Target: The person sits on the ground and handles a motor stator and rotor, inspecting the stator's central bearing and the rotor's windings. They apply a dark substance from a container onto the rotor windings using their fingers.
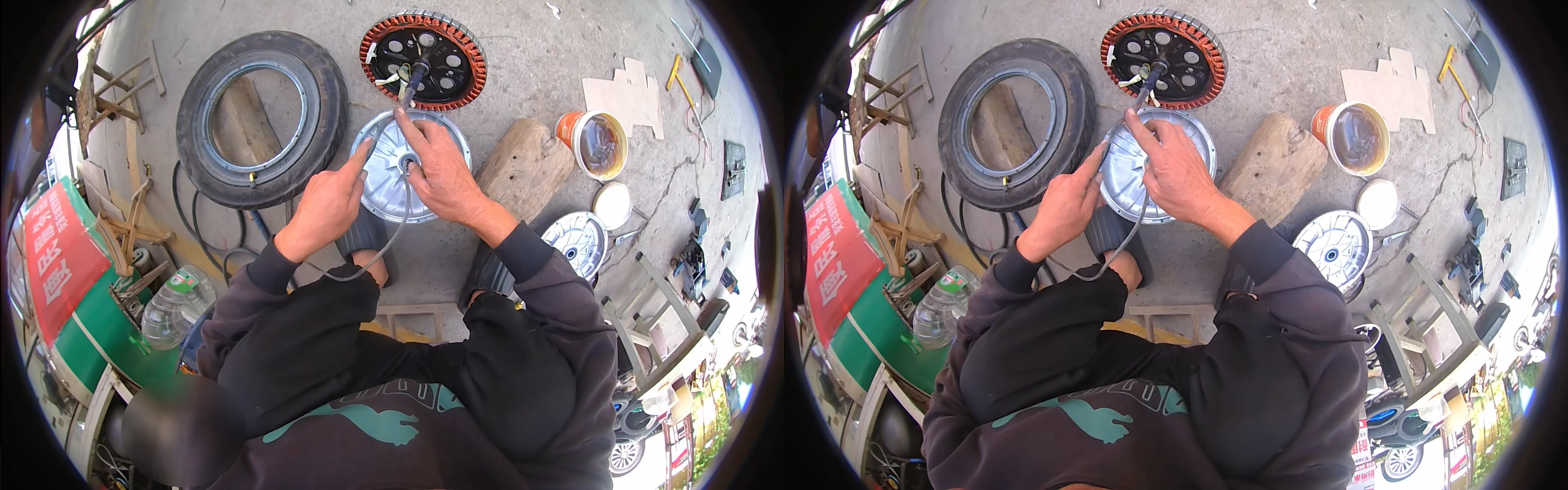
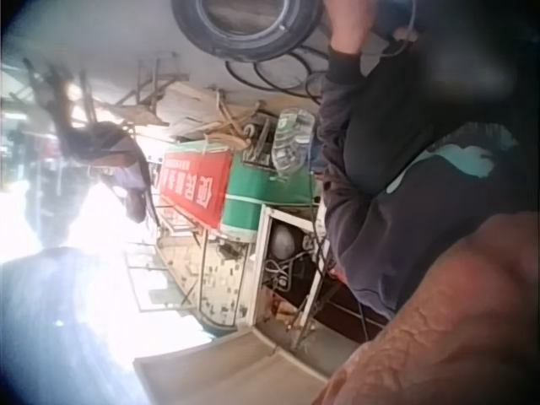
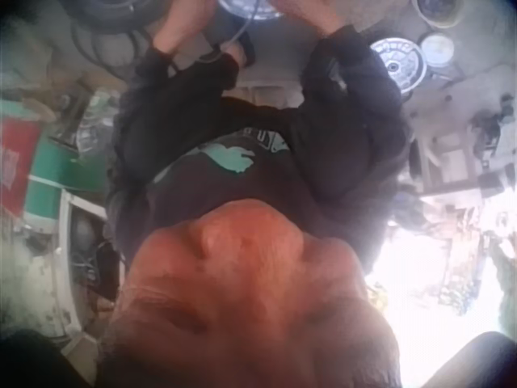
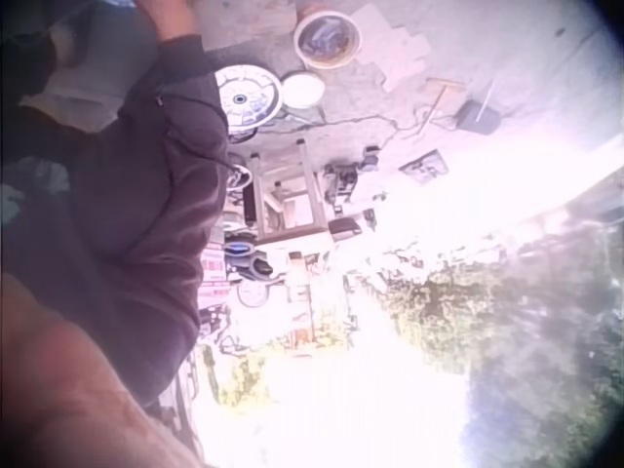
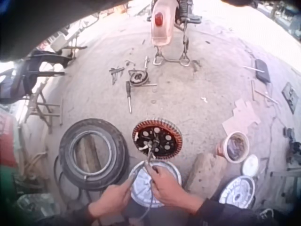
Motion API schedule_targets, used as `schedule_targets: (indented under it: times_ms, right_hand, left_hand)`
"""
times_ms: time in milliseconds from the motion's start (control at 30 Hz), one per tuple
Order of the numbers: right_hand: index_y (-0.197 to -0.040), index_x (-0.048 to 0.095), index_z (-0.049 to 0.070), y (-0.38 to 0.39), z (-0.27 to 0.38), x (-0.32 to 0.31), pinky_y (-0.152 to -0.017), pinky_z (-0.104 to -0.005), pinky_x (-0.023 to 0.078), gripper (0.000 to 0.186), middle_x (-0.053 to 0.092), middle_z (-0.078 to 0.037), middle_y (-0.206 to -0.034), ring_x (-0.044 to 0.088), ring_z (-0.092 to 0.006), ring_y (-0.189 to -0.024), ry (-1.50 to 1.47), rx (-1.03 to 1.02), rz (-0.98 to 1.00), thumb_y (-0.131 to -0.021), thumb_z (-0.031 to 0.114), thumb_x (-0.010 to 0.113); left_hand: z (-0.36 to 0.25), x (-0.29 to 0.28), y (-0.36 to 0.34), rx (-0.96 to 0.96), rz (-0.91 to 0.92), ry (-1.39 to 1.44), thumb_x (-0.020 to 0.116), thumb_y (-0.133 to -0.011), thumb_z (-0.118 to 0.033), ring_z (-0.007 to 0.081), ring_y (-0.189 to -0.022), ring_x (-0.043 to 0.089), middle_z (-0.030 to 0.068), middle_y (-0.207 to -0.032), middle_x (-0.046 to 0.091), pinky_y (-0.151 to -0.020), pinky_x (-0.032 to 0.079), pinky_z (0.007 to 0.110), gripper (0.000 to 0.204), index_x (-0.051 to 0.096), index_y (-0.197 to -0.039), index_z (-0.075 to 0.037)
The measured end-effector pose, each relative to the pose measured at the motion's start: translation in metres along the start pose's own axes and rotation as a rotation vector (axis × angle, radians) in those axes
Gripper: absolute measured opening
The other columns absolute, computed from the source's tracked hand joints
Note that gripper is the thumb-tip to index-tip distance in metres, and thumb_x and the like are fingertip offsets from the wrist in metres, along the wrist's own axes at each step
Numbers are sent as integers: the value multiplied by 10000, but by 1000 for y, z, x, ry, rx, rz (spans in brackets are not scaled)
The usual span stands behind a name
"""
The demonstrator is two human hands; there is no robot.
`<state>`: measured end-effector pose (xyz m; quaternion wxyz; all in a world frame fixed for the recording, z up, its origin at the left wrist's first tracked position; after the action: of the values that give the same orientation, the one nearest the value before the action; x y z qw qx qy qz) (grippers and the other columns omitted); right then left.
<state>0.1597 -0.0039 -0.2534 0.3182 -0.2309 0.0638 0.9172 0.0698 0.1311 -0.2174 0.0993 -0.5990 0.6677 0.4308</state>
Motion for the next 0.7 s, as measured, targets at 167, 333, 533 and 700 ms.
schedule_targets:
  times_ms: [167,333,533,700]
  right_hand:
    - [-1415,537,168,-27,-28,-26,-874,-448,484,682,559,-154,-1098,563,-344,-1018,76,103,-50,-770,-50,557]
    - [-1464,477,168,-19,-20,-24,-886,-452,483,722,563,-168,-1095,564,-357,-1018,127,8,21,-773,-17,572]
    - [-1539,335,79,-12,-17,-11,-873,-463,471,813,546,-189,-1158,540,-375,-1050,127,59,65,-770,23,594]
    - [-1556,214,-9,-20,-19,-4,-868,-480,436,907,513,-204,-1192,514,-382,-1079,191,73,15,-760,81,640]
  left_hand:
    - [1,2,-2,-43,80,-58,481,-970,-93,399,-728,676,195,-719,666,-702,505,453,544,373,-1499,-30]
    - [1,3,-1,-42,101,-75,481,-970,-86,391,-726,679,188,-715,670,-703,507,452,546,367,-1500,-22]
    - [3,0,-4,-64,97,-75,478,-973,-88,394,-724,677,185,-715,672,-707,510,454,536,374,-1493,-16]
    - [6,-2,-2,-45,23,-21,523,-944,-81,453,-676,618,268,-696,615,-644,457,538,529,419,-1458,-15]
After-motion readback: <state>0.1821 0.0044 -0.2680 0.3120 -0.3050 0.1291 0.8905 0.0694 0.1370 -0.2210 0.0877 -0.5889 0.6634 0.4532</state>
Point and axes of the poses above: each hand's wrist, its own y-axis away from the middle knuckle, its own x-axis out of the palm, z = x × y, the point moved 7 cm from there along -y, towards the middle knuckle
